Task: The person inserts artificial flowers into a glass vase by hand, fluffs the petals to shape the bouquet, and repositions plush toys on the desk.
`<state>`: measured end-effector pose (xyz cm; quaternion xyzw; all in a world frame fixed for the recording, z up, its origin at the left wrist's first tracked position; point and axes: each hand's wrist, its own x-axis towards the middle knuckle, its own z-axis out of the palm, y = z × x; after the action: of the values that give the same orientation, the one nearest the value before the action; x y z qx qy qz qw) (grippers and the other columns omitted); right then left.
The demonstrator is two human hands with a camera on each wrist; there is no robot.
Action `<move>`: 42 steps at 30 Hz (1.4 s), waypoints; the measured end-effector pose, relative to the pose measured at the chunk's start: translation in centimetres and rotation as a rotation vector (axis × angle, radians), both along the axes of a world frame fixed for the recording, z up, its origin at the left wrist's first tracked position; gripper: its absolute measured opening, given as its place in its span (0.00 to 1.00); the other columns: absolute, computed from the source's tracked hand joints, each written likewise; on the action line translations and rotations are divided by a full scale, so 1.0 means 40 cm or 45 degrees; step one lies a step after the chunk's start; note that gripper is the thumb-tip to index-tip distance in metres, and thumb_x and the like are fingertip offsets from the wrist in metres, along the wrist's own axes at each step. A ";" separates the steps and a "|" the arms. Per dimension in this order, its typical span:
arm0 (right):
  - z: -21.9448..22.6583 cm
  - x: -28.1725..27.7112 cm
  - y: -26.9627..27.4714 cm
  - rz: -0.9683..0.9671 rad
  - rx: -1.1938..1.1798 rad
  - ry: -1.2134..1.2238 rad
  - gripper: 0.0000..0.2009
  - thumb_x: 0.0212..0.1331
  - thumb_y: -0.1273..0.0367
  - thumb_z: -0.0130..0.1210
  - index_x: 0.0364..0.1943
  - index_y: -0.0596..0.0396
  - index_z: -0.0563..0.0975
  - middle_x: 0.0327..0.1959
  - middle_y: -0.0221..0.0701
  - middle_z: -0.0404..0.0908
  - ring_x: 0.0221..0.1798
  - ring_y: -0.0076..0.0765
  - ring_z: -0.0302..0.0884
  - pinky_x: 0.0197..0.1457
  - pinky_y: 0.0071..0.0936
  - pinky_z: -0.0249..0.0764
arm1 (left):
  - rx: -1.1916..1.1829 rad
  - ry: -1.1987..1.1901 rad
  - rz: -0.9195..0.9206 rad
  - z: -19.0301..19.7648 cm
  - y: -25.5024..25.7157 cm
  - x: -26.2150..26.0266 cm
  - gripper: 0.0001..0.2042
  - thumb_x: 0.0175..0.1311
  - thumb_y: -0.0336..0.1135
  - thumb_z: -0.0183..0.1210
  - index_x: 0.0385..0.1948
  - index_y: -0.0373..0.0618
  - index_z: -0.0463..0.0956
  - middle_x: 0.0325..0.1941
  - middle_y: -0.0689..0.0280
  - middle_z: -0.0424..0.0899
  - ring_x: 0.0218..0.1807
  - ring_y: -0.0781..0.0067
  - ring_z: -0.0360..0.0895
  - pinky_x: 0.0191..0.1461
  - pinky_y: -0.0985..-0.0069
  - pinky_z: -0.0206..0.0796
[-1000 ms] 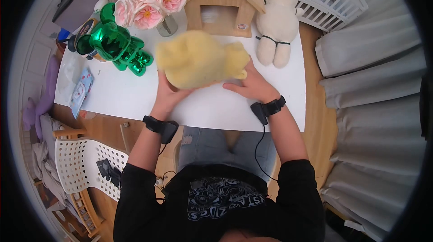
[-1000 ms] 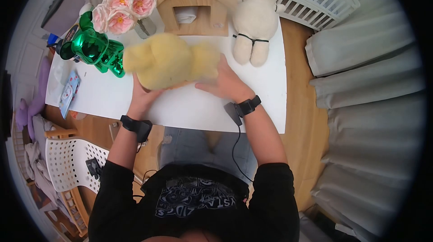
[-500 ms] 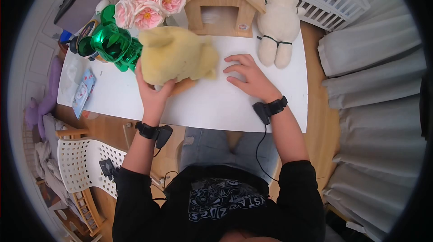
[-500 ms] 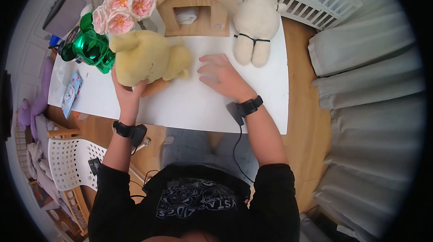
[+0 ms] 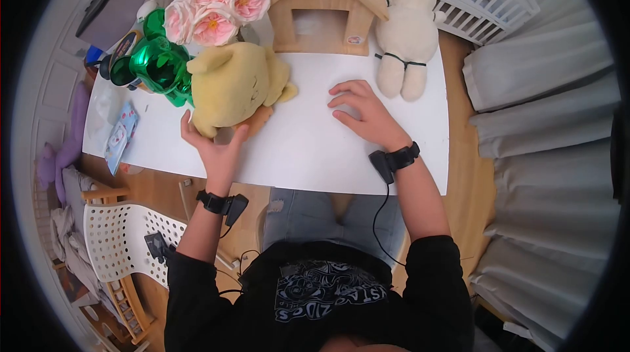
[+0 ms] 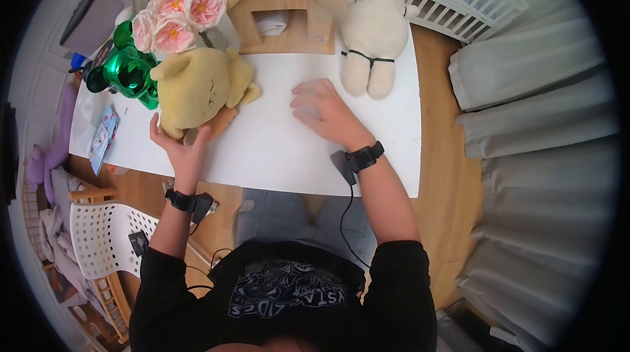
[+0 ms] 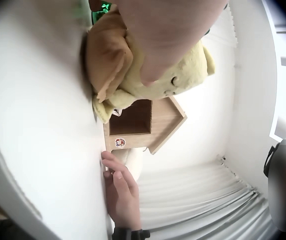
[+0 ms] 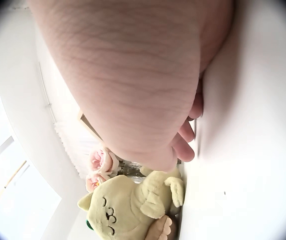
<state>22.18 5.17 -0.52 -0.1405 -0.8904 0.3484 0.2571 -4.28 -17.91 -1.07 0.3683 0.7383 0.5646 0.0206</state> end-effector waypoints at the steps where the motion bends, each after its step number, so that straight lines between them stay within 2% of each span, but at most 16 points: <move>1: 0.001 -0.001 -0.001 0.003 0.011 0.003 0.07 0.62 0.73 0.65 0.43 0.52 0.83 0.58 0.31 0.79 0.66 0.45 0.69 0.72 0.39 0.67 | -0.005 0.001 -0.004 0.000 -0.009 -0.003 0.52 0.59 0.28 0.75 0.77 0.45 0.40 0.72 0.51 0.62 0.72 0.56 0.69 0.76 0.59 0.64; 4: 0.001 -0.003 0.002 -0.002 0.044 -0.021 0.07 0.62 0.73 0.65 0.43 0.52 0.83 0.58 0.31 0.79 0.66 0.45 0.69 0.71 0.38 0.67 | -0.029 -0.219 -0.058 0.000 -0.025 -0.014 0.49 0.60 0.27 0.74 0.76 0.44 0.43 0.72 0.52 0.62 0.70 0.59 0.71 0.71 0.62 0.69; 6: -0.004 -0.003 0.001 -0.001 0.037 -0.011 0.07 0.62 0.73 0.65 0.43 0.52 0.83 0.57 0.30 0.79 0.66 0.45 0.69 0.71 0.38 0.67 | 0.008 -0.343 -0.143 -0.012 -0.015 -0.023 0.41 0.63 0.27 0.72 0.73 0.40 0.53 0.70 0.55 0.68 0.67 0.64 0.74 0.67 0.67 0.73; 7: -0.003 -0.005 0.003 -0.003 0.039 -0.004 0.07 0.62 0.73 0.65 0.43 0.52 0.83 0.57 0.30 0.79 0.65 0.45 0.69 0.71 0.38 0.67 | 0.013 -0.340 -0.141 -0.015 0.000 -0.026 0.41 0.63 0.27 0.72 0.73 0.40 0.53 0.70 0.55 0.68 0.67 0.64 0.74 0.67 0.67 0.73; 9: -0.001 -0.004 0.000 -0.007 0.022 -0.007 0.07 0.62 0.73 0.65 0.43 0.52 0.83 0.56 0.30 0.80 0.65 0.44 0.70 0.71 0.38 0.67 | 0.100 -0.362 -0.185 -0.020 0.036 -0.027 0.36 0.61 0.31 0.75 0.66 0.38 0.62 0.60 0.59 0.75 0.55 0.72 0.79 0.57 0.75 0.74; 12: -0.002 -0.002 0.005 -0.010 -0.001 0.002 0.06 0.62 0.73 0.64 0.43 0.53 0.83 0.56 0.30 0.80 0.65 0.44 0.70 0.71 0.38 0.68 | 0.092 -0.410 -0.126 -0.035 0.071 -0.030 0.30 0.63 0.32 0.74 0.62 0.38 0.66 0.58 0.61 0.76 0.56 0.73 0.78 0.56 0.75 0.74; 19: -0.002 -0.002 0.005 -0.008 0.018 0.010 0.06 0.63 0.73 0.64 0.43 0.53 0.83 0.55 0.30 0.80 0.64 0.43 0.71 0.70 0.37 0.68 | 0.193 -0.414 -0.146 -0.001 0.097 0.004 0.31 0.64 0.31 0.73 0.64 0.38 0.64 0.58 0.62 0.76 0.53 0.76 0.77 0.54 0.76 0.73; 22: -0.005 0.001 0.007 0.004 0.025 0.035 0.06 0.63 0.73 0.64 0.43 0.53 0.83 0.55 0.30 0.80 0.64 0.43 0.71 0.70 0.37 0.68 | 0.184 -0.417 -0.169 0.002 0.077 0.014 0.31 0.67 0.29 0.70 0.67 0.37 0.63 0.63 0.61 0.75 0.63 0.71 0.75 0.64 0.71 0.71; 25: -0.010 -0.002 0.007 -0.004 0.017 0.089 0.06 0.61 0.73 0.66 0.41 0.52 0.83 0.54 0.33 0.82 0.61 0.48 0.72 0.67 0.40 0.70 | -0.004 -0.363 -0.065 -0.009 0.046 0.007 0.31 0.66 0.30 0.71 0.66 0.38 0.63 0.56 0.65 0.73 0.53 0.77 0.73 0.58 0.76 0.71; 27: -0.012 0.000 0.004 -0.009 0.012 0.090 0.07 0.61 0.74 0.66 0.41 0.52 0.83 0.54 0.33 0.82 0.61 0.48 0.72 0.67 0.39 0.70 | -0.043 -0.282 0.015 -0.012 0.030 0.009 0.31 0.62 0.31 0.74 0.61 0.38 0.64 0.52 0.65 0.73 0.44 0.80 0.70 0.47 0.79 0.69; 31: -0.021 0.000 0.008 -0.015 0.010 0.117 0.06 0.60 0.74 0.66 0.40 0.52 0.82 0.52 0.32 0.81 0.61 0.47 0.72 0.67 0.39 0.71 | -0.026 -0.282 0.042 -0.059 -0.031 0.014 0.20 0.66 0.28 0.69 0.52 0.41 0.65 0.45 0.69 0.67 0.44 0.83 0.65 0.46 0.82 0.66; 33: -0.022 -0.001 0.008 -0.026 0.024 0.116 0.06 0.60 0.74 0.66 0.40 0.52 0.82 0.52 0.31 0.81 0.60 0.46 0.72 0.66 0.38 0.71 | 0.111 -0.325 -0.075 -0.085 -0.073 0.034 0.14 0.66 0.25 0.66 0.42 0.41 0.67 0.40 0.69 0.70 0.35 0.84 0.64 0.38 0.82 0.61; 36: -0.017 -0.007 0.004 -0.035 0.045 0.115 0.06 0.59 0.74 0.66 0.39 0.52 0.82 0.51 0.30 0.81 0.60 0.45 0.72 0.65 0.38 0.72 | -0.260 -0.191 -0.645 0.047 -0.037 0.127 0.08 0.64 0.21 0.60 0.29 0.42 0.69 0.23 0.73 0.64 0.26 0.83 0.60 0.30 0.80 0.58; 38: -0.011 -0.006 0.004 -0.038 0.059 0.116 0.05 0.59 0.74 0.66 0.38 0.51 0.82 0.50 0.30 0.81 0.60 0.45 0.72 0.65 0.37 0.72 | -0.346 -0.182 -1.019 0.086 0.033 0.146 0.07 0.64 0.22 0.61 0.31 0.40 0.71 0.21 0.72 0.64 0.26 0.83 0.60 0.30 0.80 0.58; 40: -0.008 -0.006 0.006 -0.032 0.092 0.111 0.06 0.60 0.74 0.65 0.40 0.53 0.81 0.48 0.32 0.82 0.58 0.46 0.74 0.65 0.39 0.72 | -0.467 -0.214 -1.213 0.098 0.123 0.163 0.06 0.68 0.24 0.61 0.33 0.40 0.71 0.25 0.76 0.66 0.30 0.86 0.61 0.33 0.82 0.57; 42: 0.001 -0.002 0.004 -0.091 -0.025 0.097 0.08 0.61 0.75 0.64 0.43 0.54 0.81 0.47 0.34 0.82 0.56 0.47 0.75 0.63 0.39 0.73 | -0.386 -0.211 -1.173 0.055 0.228 0.190 0.04 0.70 0.26 0.61 0.34 0.40 0.75 0.25 0.77 0.67 0.29 0.86 0.60 0.33 0.81 0.57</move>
<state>22.09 5.34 -0.49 -0.1612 -0.8709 0.3529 0.3016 3.30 -8.78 1.11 0.6032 0.5684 0.4103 0.3805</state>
